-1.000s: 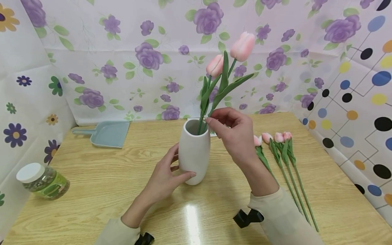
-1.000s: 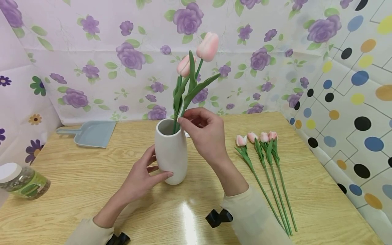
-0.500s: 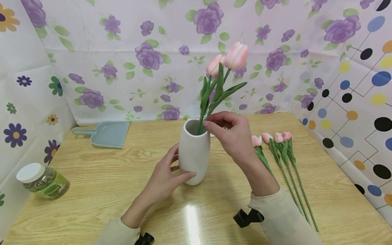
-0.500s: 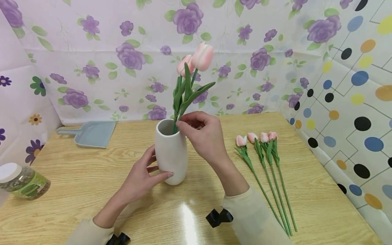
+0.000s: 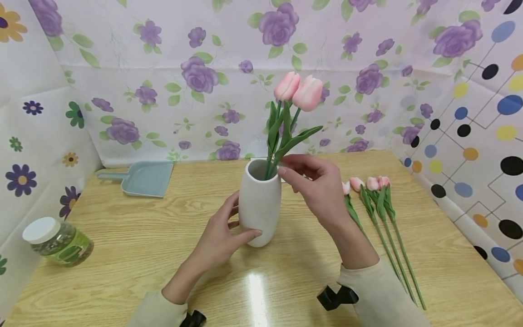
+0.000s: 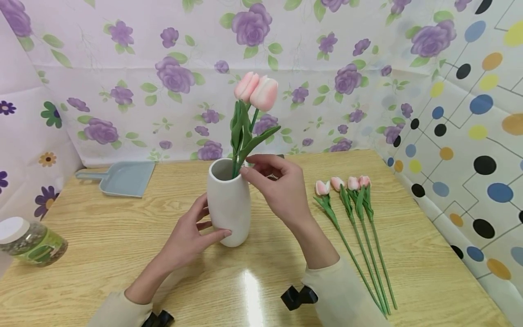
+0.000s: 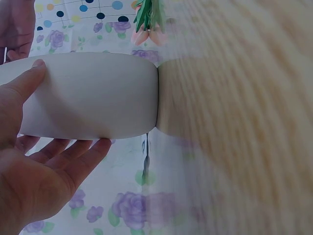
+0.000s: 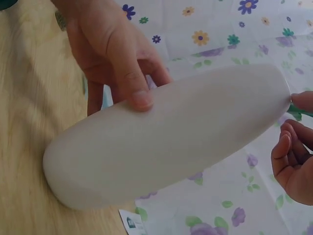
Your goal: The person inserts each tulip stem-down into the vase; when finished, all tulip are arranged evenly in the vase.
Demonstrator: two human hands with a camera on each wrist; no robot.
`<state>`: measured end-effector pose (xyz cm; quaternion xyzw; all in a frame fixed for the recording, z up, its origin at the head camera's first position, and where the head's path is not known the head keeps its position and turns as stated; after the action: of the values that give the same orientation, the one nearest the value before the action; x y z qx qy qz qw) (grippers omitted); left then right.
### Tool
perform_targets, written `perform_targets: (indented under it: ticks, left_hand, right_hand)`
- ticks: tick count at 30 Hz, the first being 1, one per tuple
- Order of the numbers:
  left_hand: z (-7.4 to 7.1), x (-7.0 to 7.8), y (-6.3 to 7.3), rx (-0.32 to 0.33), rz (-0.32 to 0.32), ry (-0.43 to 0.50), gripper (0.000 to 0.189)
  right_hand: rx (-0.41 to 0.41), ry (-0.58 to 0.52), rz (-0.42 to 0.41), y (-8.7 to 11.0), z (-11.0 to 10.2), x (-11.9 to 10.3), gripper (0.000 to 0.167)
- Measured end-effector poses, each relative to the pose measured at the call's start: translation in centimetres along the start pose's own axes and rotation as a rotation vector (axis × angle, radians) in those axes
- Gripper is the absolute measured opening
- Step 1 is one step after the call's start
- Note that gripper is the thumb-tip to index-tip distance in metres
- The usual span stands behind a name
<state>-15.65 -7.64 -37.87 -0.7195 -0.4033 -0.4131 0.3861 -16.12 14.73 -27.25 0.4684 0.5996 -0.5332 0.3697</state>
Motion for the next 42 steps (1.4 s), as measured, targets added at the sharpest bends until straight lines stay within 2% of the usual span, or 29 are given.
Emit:
perform_targets:
  ticks: [7,13,23,26,30,36,42]
  left_hand:
    - [0.1,0.1,0.0,0.002,0.006,0.006,0.095]
    - [0.2,0.1,0.1,0.004,0.002,0.004,0.095]
    - [0.1,0.1,-0.1,0.005,0.015,0.002,0.096]
    - [0.0,0.1,-0.2,0.007,0.012,0.003,0.096]
    - [0.0,0.0,-0.1,0.007,0.002,0.002,0.096]
    - [0.0,0.0,-0.1,0.006,0.006,0.0,0.096]
    - [0.2,0.0,0.0,0.004,0.001,0.008,0.095]
  right_hand:
    - [0.024,-0.03,-0.018,0.6,-1.6,1.4,0.026]
    - [0.053,0.004,-0.014,1.1,-3.6,2.6,0.026]
    - [0.116,0.058,0.005,2.3,-9.4,4.9,0.025]
    - [0.113,0.125,0.01,2.6,-11.1,5.4,0.026]
    - [0.095,0.251,0.061,3.4,-13.4,6.4,0.027]
    - [0.011,0.459,0.189,5.1,-16.0,8.8,0.029]
    - [-0.057,0.561,0.317,6.6,-17.5,11.2,0.033]
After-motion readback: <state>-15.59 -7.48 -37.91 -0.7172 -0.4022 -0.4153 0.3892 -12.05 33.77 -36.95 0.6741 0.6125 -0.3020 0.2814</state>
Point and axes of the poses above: each hand's wrist, its own y-axis away from the middle knuckle, its own z-axis out of the palm, x = y × z, the point moved 3 cm from there along -y, towards the middle knuckle, and after that the axes turned 5 degrees about z, right-handed, at the moved point
